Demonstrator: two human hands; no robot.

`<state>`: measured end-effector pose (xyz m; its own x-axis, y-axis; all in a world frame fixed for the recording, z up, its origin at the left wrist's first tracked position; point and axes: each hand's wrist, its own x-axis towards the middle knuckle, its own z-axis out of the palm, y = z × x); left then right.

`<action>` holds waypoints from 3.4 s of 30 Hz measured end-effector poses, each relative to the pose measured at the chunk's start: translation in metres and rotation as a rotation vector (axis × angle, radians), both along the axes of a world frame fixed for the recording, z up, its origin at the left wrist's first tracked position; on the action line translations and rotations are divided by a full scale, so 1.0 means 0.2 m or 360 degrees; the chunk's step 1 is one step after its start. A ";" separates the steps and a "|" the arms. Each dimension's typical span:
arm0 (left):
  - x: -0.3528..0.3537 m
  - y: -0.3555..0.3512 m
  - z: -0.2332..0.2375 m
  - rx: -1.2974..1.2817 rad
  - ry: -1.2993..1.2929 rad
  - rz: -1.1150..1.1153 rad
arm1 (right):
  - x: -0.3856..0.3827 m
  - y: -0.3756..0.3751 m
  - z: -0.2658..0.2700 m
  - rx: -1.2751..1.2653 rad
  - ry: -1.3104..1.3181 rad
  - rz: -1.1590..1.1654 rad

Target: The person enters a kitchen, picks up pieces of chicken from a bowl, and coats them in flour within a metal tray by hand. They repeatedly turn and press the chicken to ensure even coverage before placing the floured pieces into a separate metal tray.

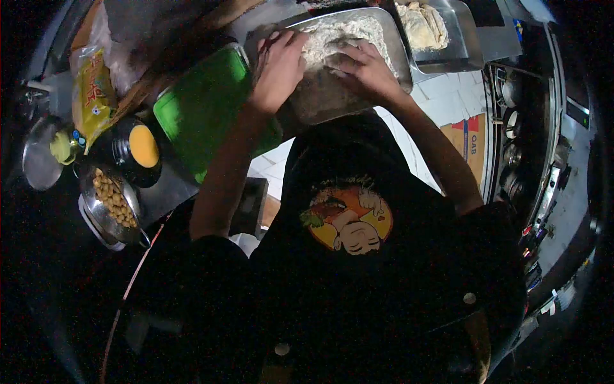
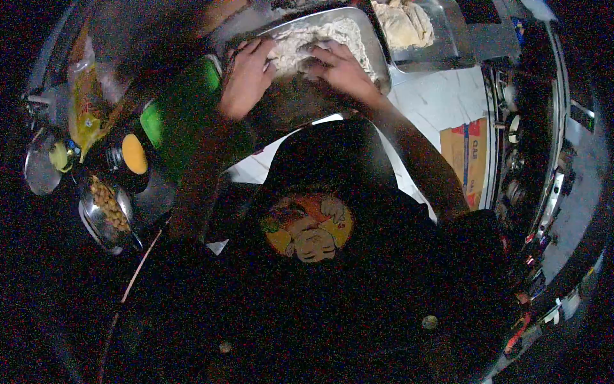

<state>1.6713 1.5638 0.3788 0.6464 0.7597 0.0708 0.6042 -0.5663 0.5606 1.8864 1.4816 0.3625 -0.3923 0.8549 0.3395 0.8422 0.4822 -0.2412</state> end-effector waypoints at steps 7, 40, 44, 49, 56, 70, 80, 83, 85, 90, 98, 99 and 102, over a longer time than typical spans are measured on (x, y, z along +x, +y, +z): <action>-0.01 -0.05 -0.04 0.0279 0.0024 -0.0046 | 0.01 -0.07 0.01 -0.0300 0.0313 0.0198; 0.08 -0.05 0.01 -0.0002 -0.0107 -0.0128 | 0.05 -0.01 0.06 -0.0749 0.0782 -0.0576; 0.12 -0.04 -0.05 0.0179 0.0072 -0.0210 | 0.04 0.00 -0.01 -0.0485 0.0438 -0.0280; 0.13 0.03 -0.08 0.0071 -0.0029 -0.0263 | 0.05 0.08 0.00 -0.0493 0.0610 -0.0212; 0.08 0.02 -0.03 -0.0464 -0.0370 -0.0328 | 0.19 0.09 -0.06 -0.1543 0.1344 -0.0730; 0.02 -0.04 -0.02 -0.0387 -0.0120 -0.0075 | 0.17 -0.20 -0.02 -0.0588 -0.0045 -0.0482; 0.03 0.00 -0.08 -0.0264 -0.0118 -0.0143 | 0.03 -0.09 0.00 -0.0973 0.0436 -0.0383; 0.05 -0.04 -0.06 -0.0325 -0.0233 -0.0010 | 0.01 -0.01 0.21 -0.0749 0.0707 -0.0329; 0.07 -0.05 -0.01 -0.0116 -0.0181 -0.0054 | 0.02 0.01 0.18 -0.0737 0.0604 -0.0366; 0.19 -0.10 -0.08 0.0138 -0.0015 -0.0213 | 0.19 -0.02 0.13 -0.0751 0.0894 -0.0538; 0.17 0.09 -0.19 -0.0047 -0.0378 -0.0294 | 0.13 0.02 0.04 -0.0442 0.0563 -0.0270; 0.17 0.12 -0.14 -0.0446 -0.0304 -0.0219 | 0.13 0.01 0.08 -0.0719 0.0728 -0.0330; 0.14 0.14 -0.15 -0.0797 -0.0348 -0.0186 | 0.12 0.00 0.14 -0.1030 0.1062 -0.0491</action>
